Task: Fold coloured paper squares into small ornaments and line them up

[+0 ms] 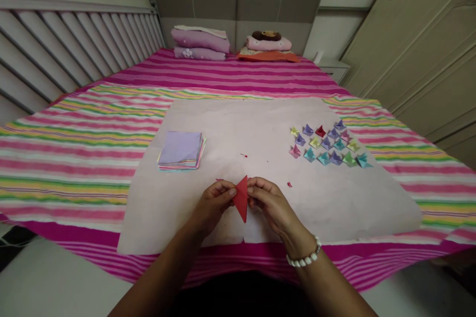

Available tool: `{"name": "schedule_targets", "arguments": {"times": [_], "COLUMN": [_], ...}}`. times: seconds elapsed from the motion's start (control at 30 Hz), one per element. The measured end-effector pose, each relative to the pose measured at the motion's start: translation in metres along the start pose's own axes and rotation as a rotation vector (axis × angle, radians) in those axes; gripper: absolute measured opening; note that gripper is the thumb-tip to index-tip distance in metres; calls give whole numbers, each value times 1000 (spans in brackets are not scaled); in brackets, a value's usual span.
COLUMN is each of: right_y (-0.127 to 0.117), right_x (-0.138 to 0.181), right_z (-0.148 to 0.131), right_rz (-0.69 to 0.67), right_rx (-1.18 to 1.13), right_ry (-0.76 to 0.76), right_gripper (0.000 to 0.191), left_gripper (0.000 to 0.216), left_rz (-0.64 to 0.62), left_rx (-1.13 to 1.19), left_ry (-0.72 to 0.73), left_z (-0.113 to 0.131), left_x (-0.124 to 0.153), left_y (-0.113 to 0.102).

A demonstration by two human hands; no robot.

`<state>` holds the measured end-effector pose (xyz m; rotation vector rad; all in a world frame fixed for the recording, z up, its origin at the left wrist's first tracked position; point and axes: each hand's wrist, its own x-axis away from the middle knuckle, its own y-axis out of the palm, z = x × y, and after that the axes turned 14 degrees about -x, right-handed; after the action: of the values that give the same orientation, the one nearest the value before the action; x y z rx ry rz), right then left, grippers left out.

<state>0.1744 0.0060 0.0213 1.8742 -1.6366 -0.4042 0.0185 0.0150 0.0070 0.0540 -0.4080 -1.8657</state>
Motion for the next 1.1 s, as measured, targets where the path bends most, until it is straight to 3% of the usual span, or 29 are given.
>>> {"name": "schedule_targets", "arguments": {"times": [0.37, 0.57, 0.73, 0.93, 1.0, 1.1], "right_y": [-1, -3, -6, -7, -8, -8], "right_x": [0, -2, -2, -2, -2, -2], "right_z": [4, 7, 9, 17, 20, 21], "right_rz": [-1, 10, 8, 0, 35, 131], "right_rx": [-86, 7, 113, 325, 369, 497], "right_ry": [52, 5, -65, -133, -157, -277], "right_gripper": [12, 10, 13, 4, 3, 5], "left_gripper": [19, 21, 23, 27, 28, 36], "left_rz": [-58, -20, 89, 124, 197, 438], "left_rx": [47, 86, 104, 35, -101, -469], "left_ry": [-44, -61, -86, -115, -87, 45], "left_z": [-4, -7, -7, -13, -12, -7], "left_x": [0, -2, -2, -3, -3, 0], "left_y": [-5, -5, -3, 1, 2, 4]}}
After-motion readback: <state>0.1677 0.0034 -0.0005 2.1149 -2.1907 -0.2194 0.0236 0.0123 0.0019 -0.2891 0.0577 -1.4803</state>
